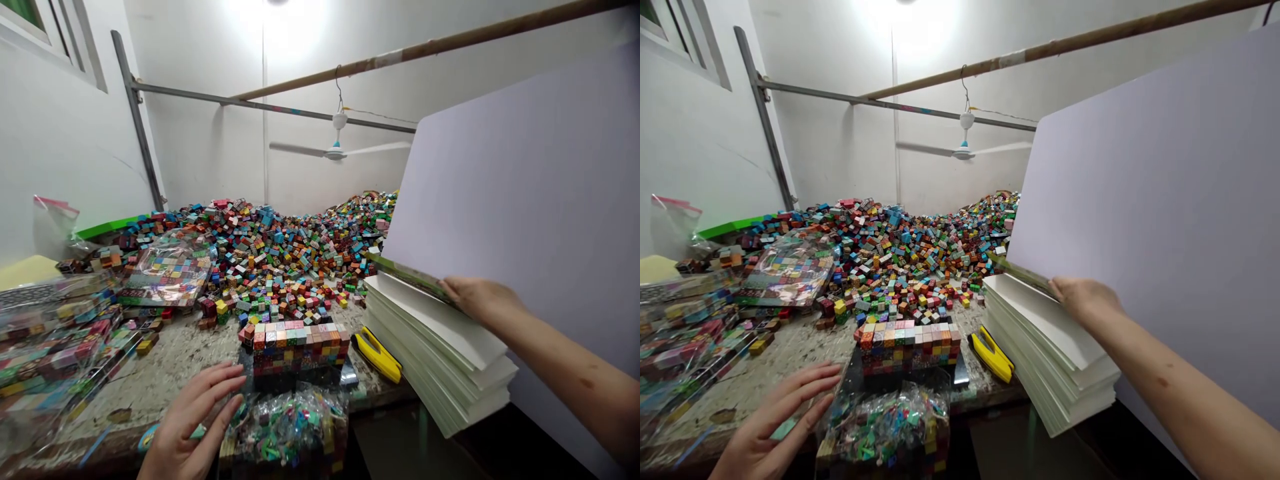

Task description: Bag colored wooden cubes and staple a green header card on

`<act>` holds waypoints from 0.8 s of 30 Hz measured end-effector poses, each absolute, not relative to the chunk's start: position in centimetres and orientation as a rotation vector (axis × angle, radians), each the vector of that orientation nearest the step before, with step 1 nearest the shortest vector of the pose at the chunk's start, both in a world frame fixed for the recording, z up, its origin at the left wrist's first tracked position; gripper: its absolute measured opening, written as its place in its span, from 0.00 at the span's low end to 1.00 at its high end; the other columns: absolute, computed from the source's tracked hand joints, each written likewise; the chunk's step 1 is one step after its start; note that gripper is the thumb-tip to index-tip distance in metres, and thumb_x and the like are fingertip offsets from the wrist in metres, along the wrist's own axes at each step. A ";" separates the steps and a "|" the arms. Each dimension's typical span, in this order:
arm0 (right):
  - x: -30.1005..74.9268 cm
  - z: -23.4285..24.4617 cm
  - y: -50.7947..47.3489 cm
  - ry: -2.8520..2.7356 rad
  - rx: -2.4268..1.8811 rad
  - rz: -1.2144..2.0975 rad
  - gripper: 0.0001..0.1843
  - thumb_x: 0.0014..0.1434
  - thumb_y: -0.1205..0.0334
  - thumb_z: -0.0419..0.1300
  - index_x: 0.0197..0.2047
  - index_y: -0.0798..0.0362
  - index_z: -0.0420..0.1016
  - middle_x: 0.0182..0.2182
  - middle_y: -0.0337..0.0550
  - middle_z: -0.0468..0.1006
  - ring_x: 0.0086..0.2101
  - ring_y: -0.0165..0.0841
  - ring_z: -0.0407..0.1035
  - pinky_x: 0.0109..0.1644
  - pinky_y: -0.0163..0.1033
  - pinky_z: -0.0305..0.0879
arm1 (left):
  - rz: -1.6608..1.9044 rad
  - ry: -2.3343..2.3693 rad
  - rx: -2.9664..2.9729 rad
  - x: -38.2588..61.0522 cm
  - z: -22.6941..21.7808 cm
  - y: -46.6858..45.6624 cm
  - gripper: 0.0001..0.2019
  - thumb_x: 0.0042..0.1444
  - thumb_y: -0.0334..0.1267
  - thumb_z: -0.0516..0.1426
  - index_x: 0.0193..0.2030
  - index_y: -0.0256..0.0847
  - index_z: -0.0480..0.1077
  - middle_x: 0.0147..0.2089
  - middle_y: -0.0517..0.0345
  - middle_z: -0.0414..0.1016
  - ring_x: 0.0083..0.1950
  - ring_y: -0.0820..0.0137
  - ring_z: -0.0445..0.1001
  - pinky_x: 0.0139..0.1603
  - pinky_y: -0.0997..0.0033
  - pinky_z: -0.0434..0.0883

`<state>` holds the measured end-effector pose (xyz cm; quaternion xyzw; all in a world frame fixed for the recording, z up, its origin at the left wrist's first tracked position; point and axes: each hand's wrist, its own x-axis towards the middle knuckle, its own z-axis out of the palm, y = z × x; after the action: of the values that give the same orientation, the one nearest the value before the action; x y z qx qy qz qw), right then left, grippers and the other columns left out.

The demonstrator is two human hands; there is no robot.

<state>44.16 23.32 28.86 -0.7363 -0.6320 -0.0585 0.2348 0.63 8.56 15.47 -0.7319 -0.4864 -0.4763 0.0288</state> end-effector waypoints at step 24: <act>23.7 24.0 11.7 -1.581 -1.046 1.318 0.22 0.52 0.47 0.59 0.49 0.43 0.71 0.49 0.39 0.72 0.48 0.41 0.66 0.47 0.39 0.70 | -3.256 -1.710 -1.772 7.3 21.8 8.0 0.16 0.59 0.46 0.52 0.50 0.41 0.67 0.47 0.54 0.72 0.47 0.66 0.71 0.48 0.70 0.68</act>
<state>23.75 11.74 23.99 -0.4145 -0.6262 0.5220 0.4044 7.28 7.96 21.77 -0.3869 -0.3734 -0.7110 -0.4532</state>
